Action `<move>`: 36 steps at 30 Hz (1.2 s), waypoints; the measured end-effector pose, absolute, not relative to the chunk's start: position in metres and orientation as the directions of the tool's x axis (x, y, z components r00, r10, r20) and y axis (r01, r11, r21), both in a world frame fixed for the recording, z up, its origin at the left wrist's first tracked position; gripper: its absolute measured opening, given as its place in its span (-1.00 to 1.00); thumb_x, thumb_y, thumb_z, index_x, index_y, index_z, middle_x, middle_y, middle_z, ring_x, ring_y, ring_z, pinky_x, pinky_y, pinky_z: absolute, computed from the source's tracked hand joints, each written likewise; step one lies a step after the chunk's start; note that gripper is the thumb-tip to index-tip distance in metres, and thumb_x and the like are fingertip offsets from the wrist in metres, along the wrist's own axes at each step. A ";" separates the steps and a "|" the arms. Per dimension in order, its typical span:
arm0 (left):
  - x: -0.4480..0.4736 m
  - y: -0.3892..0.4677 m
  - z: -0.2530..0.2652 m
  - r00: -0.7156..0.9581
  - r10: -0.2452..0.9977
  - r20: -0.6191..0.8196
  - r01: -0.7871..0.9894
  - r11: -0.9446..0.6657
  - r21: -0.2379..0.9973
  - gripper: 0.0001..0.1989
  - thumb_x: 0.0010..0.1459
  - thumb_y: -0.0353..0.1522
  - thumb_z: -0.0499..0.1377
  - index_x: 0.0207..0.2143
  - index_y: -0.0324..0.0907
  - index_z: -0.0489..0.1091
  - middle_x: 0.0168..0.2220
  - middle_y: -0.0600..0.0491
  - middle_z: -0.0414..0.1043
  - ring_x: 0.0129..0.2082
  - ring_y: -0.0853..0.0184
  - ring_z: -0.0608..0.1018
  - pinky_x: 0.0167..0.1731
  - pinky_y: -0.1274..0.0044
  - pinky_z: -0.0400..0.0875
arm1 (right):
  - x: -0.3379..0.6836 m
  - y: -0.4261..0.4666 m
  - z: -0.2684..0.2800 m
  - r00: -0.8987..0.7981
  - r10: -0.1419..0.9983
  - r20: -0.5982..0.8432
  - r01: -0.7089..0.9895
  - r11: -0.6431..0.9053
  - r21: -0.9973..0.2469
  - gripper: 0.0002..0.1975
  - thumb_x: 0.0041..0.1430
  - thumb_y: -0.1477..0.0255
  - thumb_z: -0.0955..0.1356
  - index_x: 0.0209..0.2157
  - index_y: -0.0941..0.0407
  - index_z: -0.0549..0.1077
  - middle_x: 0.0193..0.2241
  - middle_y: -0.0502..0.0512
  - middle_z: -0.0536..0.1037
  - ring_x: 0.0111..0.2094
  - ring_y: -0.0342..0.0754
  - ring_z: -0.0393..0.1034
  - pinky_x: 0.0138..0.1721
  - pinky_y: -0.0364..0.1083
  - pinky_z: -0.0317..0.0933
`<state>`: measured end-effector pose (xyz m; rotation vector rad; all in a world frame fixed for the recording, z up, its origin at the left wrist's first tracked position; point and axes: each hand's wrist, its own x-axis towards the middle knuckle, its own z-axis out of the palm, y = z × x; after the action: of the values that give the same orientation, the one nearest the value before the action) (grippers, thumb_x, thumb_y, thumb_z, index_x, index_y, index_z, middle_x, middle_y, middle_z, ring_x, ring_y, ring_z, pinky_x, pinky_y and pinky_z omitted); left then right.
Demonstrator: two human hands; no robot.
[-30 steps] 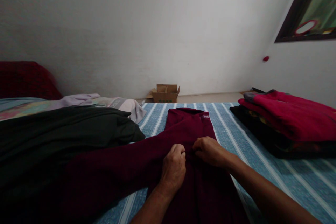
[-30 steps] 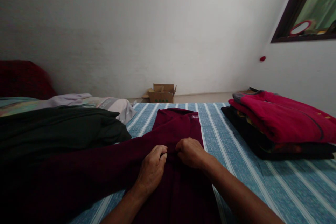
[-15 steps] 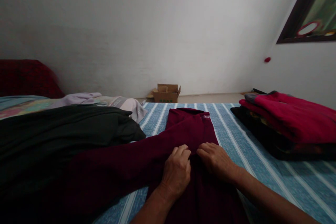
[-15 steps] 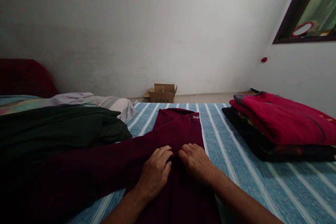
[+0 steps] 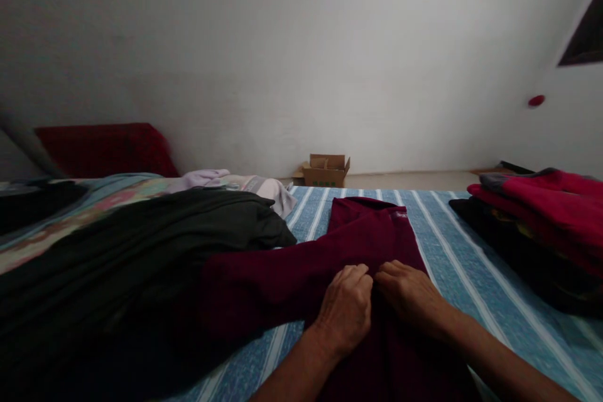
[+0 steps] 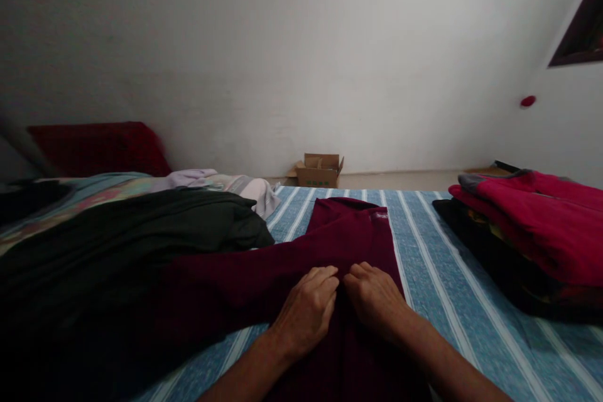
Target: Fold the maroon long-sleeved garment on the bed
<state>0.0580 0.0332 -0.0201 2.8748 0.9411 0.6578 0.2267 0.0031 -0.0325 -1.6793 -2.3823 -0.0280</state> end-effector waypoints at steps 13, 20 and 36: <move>-0.132 0.057 0.062 0.108 0.959 0.263 0.994 -0.102 -0.039 -0.67 0.14 -0.33 -0.01 -0.09 -0.27 0.35 -0.08 -0.09 0.40 -0.11 0.18 0.44 -0.09 0.43 0.30 | 0.222 -0.005 -0.041 -0.278 0.945 0.172 0.942 0.304 -0.145 -0.73 0.26 0.45 0.12 -0.20 0.10 0.41 -0.30 0.09 0.43 -0.28 -0.04 0.31 -0.30 -0.11 0.13; -0.140 0.068 0.053 0.100 0.988 0.116 0.992 -0.091 -0.087 -0.75 0.09 -0.30 0.03 -0.21 -0.19 0.38 -0.21 -0.07 0.42 -0.18 0.18 0.46 -0.19 0.45 0.30 | 0.214 -0.007 -0.036 -0.281 0.951 0.126 0.955 0.290 -0.061 -0.64 0.21 0.50 0.16 0.01 0.05 0.34 -0.27 0.13 0.42 -0.26 -0.03 0.27 -0.33 -0.13 0.08; -0.137 0.069 0.049 0.116 0.992 -0.055 0.993 -0.116 0.004 -0.73 -0.02 -0.35 0.11 -0.20 -0.12 0.36 -0.17 -0.02 0.48 -0.16 0.23 0.50 -0.28 0.53 0.32 | 0.205 -0.009 -0.046 -0.286 0.941 0.179 0.958 0.288 0.016 -0.51 0.20 0.55 0.15 0.15 -0.04 0.17 -0.23 0.13 0.39 -0.24 0.01 0.26 -0.29 -0.10 0.07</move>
<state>-0.1373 0.0694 0.0486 2.3162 2.0618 -0.0596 0.2054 -0.0092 -0.0457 -1.7893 -2.4093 -0.1803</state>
